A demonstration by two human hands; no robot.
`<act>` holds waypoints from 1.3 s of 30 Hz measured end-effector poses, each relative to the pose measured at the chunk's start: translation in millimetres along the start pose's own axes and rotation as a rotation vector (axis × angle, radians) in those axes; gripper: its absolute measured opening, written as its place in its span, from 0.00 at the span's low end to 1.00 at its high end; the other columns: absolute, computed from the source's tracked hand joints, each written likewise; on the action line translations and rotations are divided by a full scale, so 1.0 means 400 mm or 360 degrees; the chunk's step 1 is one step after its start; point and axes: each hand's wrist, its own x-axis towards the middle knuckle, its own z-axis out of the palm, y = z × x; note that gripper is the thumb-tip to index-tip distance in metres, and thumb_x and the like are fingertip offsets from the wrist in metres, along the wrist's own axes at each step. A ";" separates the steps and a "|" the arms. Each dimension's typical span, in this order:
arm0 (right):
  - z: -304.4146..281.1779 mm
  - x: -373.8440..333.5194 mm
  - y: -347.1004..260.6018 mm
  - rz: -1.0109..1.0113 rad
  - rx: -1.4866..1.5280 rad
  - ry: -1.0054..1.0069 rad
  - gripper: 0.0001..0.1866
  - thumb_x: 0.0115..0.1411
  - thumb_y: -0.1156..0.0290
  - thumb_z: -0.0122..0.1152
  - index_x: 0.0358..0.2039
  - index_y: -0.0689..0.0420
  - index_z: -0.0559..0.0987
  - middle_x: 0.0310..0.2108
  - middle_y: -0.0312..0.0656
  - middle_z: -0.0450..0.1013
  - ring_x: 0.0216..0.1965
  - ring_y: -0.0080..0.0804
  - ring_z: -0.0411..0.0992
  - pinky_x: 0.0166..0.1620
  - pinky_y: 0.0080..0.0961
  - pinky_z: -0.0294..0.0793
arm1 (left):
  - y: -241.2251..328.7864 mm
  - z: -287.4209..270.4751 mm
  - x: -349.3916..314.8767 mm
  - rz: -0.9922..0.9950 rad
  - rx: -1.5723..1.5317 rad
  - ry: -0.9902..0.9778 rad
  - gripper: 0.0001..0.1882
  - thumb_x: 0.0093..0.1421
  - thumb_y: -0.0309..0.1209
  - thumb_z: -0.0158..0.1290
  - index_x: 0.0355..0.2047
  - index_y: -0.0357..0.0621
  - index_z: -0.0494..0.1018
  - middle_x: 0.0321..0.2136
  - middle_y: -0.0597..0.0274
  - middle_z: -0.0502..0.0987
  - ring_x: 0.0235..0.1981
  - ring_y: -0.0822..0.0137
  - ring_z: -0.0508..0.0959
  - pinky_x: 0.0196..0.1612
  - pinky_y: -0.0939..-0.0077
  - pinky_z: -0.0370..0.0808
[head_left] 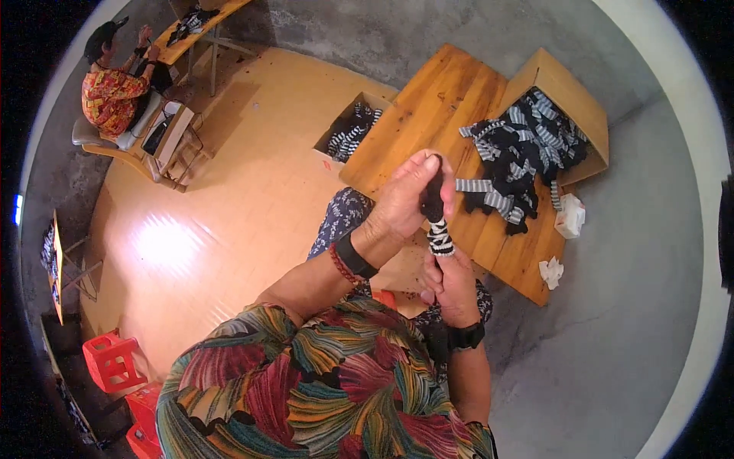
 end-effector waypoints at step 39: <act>-0.025 0.041 0.039 0.0138 0.0408 -0.0296 0.13 0.58 0.61 0.46 0.25 0.58 0.67 0.10 0.29 0.53 0.09 0.16 0.49 0.15 0.15 0.49 | -0.018 -0.033 -0.026 -0.0005 0.0367 0.0114 0.08 0.57 0.33 0.45 0.26 0.42 0.65 0.16 0.64 0.68 0.16 0.73 0.68 0.20 0.82 0.66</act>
